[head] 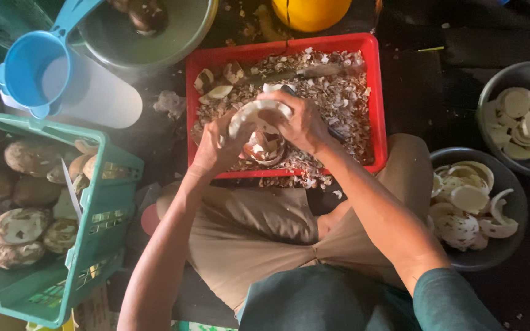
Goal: The person sits cross-legged and uses a knife to peel the skin off several round root vegetables. The peels fall into a red tray, and the peeled vegetables are placed into a metal bowl.
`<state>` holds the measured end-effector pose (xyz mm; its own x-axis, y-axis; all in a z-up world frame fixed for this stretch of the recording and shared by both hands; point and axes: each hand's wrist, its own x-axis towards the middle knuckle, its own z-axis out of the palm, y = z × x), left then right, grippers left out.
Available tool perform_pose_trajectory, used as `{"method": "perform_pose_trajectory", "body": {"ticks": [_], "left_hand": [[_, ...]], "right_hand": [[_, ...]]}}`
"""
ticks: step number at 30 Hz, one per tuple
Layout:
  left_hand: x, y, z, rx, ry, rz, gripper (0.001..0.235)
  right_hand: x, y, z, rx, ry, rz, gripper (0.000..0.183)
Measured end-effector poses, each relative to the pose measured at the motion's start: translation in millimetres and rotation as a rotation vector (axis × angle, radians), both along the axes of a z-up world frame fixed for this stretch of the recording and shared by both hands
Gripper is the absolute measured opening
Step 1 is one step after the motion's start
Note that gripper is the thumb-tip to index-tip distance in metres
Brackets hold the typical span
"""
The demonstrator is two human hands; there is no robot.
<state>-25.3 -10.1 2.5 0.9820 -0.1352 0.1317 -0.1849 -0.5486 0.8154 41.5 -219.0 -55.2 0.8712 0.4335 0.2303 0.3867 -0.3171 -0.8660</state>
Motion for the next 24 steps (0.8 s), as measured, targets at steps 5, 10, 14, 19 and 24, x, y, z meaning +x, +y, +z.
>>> {"method": "perform_pose_trajectory", "body": {"ticks": [5,10,14,19,24], "left_hand": [[5.9,11.5,10.4,-0.065,0.3,-0.127,0.027],[0.8,32.4,11.2,-0.37,0.462,-0.346,0.026],[6.8,36.5,5.7,-0.522,0.451,-0.223,0.032],[17.2,21.1,-3.9,0.186,-0.442,-0.073,0.052],[53.9,8.9,-13.8,-0.178,0.163,0.25,0.08]], "right_hand": [[0.6,-14.6,13.4,0.071,0.178,0.185,0.03],[2.1,-29.8,4.4,0.374,0.311,0.42,0.023],[0.8,-38.5,6.8,0.508,0.392,0.267,0.029],[12.1,-9.8,15.3,0.539,0.24,0.251,0.048],[40.3,23.5,6.4,0.55,0.532,0.216,0.047]]}}
